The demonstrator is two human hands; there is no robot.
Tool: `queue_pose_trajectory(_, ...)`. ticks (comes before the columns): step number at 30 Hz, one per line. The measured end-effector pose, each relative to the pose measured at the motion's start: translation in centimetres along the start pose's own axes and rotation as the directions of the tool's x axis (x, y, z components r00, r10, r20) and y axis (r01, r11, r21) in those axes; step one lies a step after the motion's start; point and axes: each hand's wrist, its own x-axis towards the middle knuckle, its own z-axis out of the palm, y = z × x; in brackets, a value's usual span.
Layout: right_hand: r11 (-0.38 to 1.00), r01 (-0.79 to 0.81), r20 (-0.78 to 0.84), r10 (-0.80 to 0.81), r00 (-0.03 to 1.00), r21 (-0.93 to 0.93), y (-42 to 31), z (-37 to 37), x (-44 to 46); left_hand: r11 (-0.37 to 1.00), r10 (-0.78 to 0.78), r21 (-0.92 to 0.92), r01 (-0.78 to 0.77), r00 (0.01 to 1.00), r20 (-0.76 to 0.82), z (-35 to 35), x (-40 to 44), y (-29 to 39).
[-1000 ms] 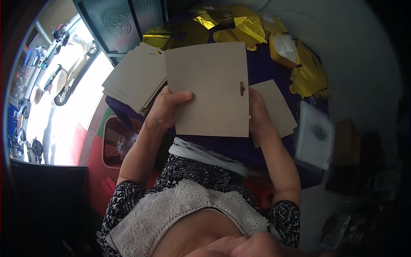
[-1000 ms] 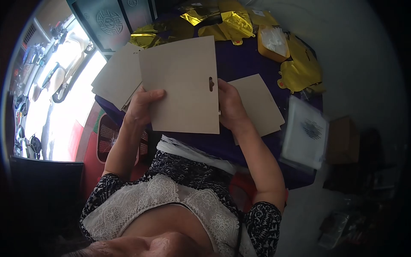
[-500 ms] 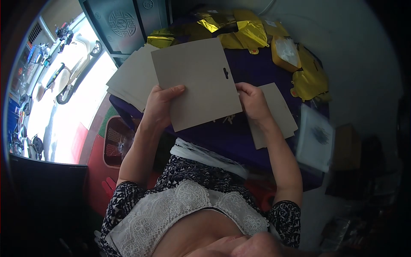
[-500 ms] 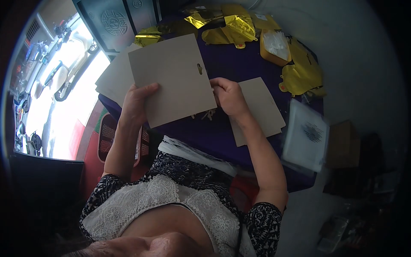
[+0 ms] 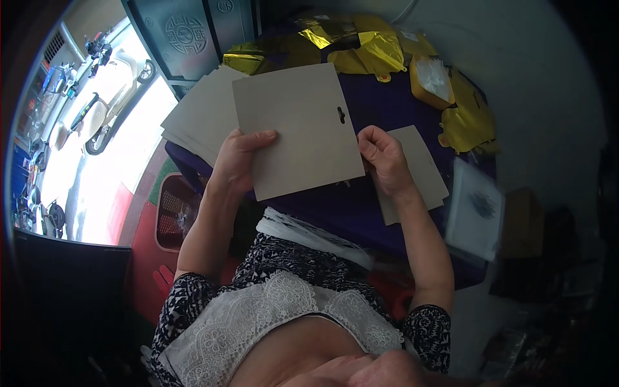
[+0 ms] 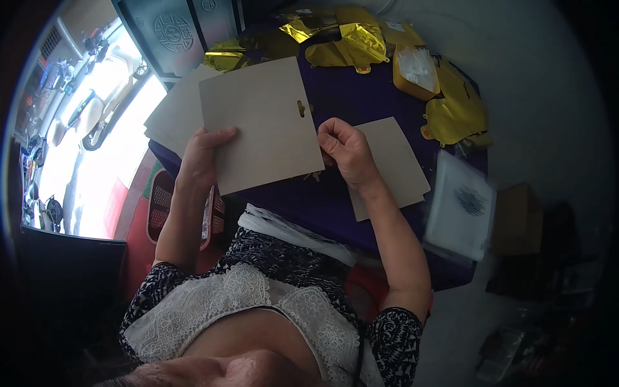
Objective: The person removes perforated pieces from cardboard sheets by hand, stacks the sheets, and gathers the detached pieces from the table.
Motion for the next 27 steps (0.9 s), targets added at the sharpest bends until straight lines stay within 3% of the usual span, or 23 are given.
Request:
queue_pose_trajectory(8,0.954,0.163,-0.021,-0.174,0.985,-0.250,-0.2,0.3,-0.2,0.999,-0.053,0.000,0.053,0.996,-0.078,0.6,-0.4,-0.1)
queue_pose_trajectory(13,0.903,0.246,-0.063,-0.285,0.956,-0.353,-0.8,1.0,-0.4,0.994,-0.095,-0.058,0.092,0.995,-0.044,0.5,-0.4,-0.3)
queue_pose_trajectory(19,0.803,0.405,-0.017,-0.458,0.889,-0.437,-1.1,1.4,-0.8,0.982,-0.168,-0.108,0.158,0.981,-0.095,1.3,-1.0,-0.3)
queue_pose_trajectory(25,0.601,0.603,0.073,-0.674,0.735,-0.524,-1.5,1.4,-0.9,0.971,-0.186,-0.164,0.176,0.981,-0.049,1.5,-1.6,-0.2)
queue_pose_trajectory(27,0.687,0.598,-0.096,-0.686,0.722,-0.413,-1.8,2.0,-0.9,0.964,-0.179,-0.209,0.164,0.982,-0.058,1.2,-1.5,-0.5)
